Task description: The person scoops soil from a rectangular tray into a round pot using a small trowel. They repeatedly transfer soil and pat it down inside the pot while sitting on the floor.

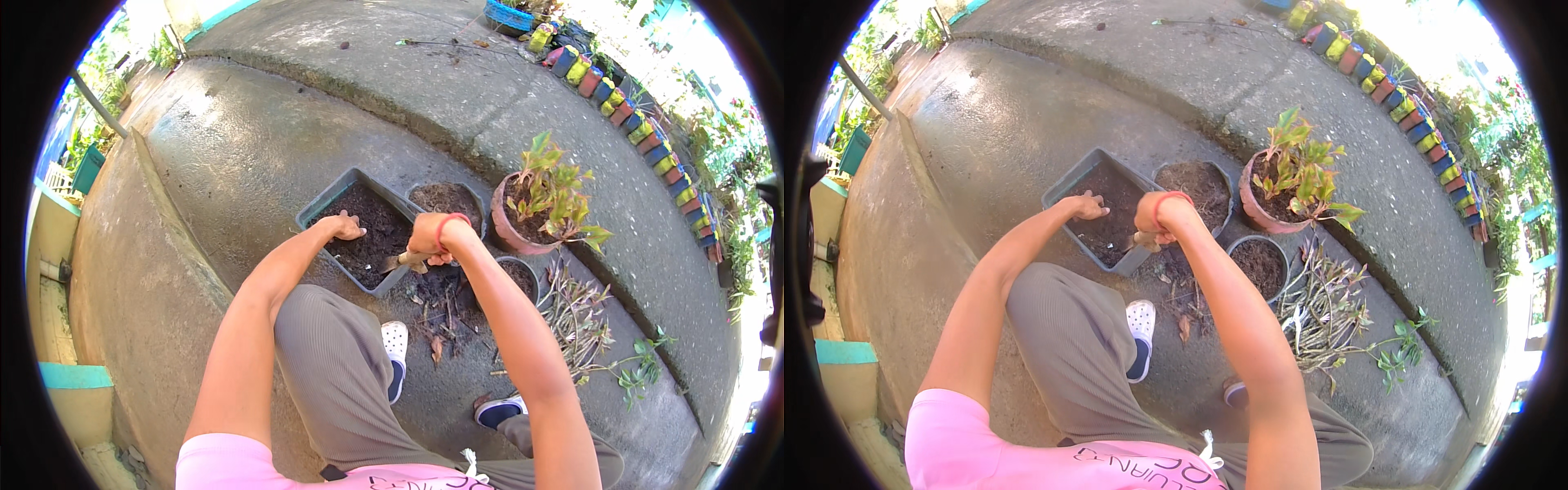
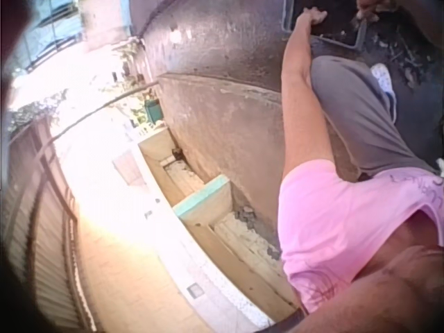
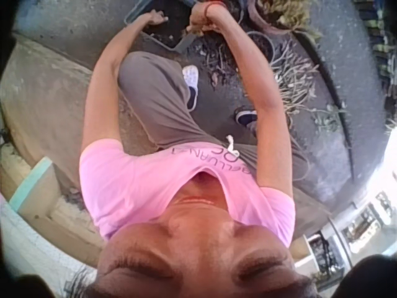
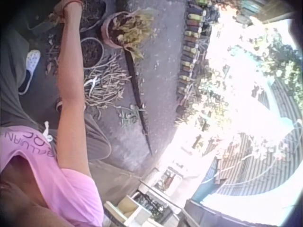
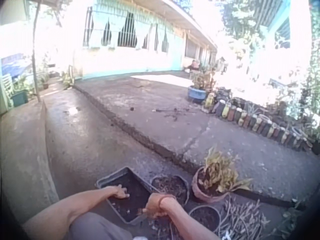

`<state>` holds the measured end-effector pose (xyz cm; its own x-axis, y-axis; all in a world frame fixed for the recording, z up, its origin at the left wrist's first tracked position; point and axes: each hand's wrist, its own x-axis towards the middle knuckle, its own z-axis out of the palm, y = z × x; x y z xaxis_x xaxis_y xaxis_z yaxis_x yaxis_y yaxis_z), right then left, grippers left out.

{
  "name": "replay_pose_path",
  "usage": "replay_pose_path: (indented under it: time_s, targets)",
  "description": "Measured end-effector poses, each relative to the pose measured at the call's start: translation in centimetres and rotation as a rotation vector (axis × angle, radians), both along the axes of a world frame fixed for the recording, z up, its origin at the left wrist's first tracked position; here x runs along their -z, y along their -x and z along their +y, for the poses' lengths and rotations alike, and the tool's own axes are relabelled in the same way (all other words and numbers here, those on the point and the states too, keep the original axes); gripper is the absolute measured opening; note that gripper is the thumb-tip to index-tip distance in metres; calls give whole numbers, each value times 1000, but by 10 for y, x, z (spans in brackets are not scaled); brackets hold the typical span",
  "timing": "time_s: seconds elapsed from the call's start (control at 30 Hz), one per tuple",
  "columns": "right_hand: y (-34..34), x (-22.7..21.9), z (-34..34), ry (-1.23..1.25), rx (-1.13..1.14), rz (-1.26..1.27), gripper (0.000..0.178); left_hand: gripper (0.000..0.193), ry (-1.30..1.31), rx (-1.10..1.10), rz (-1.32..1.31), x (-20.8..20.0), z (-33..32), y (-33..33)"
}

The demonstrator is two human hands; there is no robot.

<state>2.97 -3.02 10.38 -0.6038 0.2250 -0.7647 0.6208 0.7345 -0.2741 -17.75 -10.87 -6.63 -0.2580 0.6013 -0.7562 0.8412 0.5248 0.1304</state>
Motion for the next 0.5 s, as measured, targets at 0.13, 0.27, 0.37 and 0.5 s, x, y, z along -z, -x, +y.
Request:
replay_pose_path:
  time_s: [0.13,0.27,0.37,0.5]
  targets:
    - [-28,32,-17,167,468,57,41,61,57,4,-12,-12,4,-8]
    - [-25,72,-51,204,751,311,41,61,46,-19,-4,-10,7,-6]
    - [-27,93,-65,112,774,468,42,63,12,-63,-25,-2,4,-3]
    - [-36,105,-73,186,855,572,33,77,-116,-208,-25,4,-2,-2]
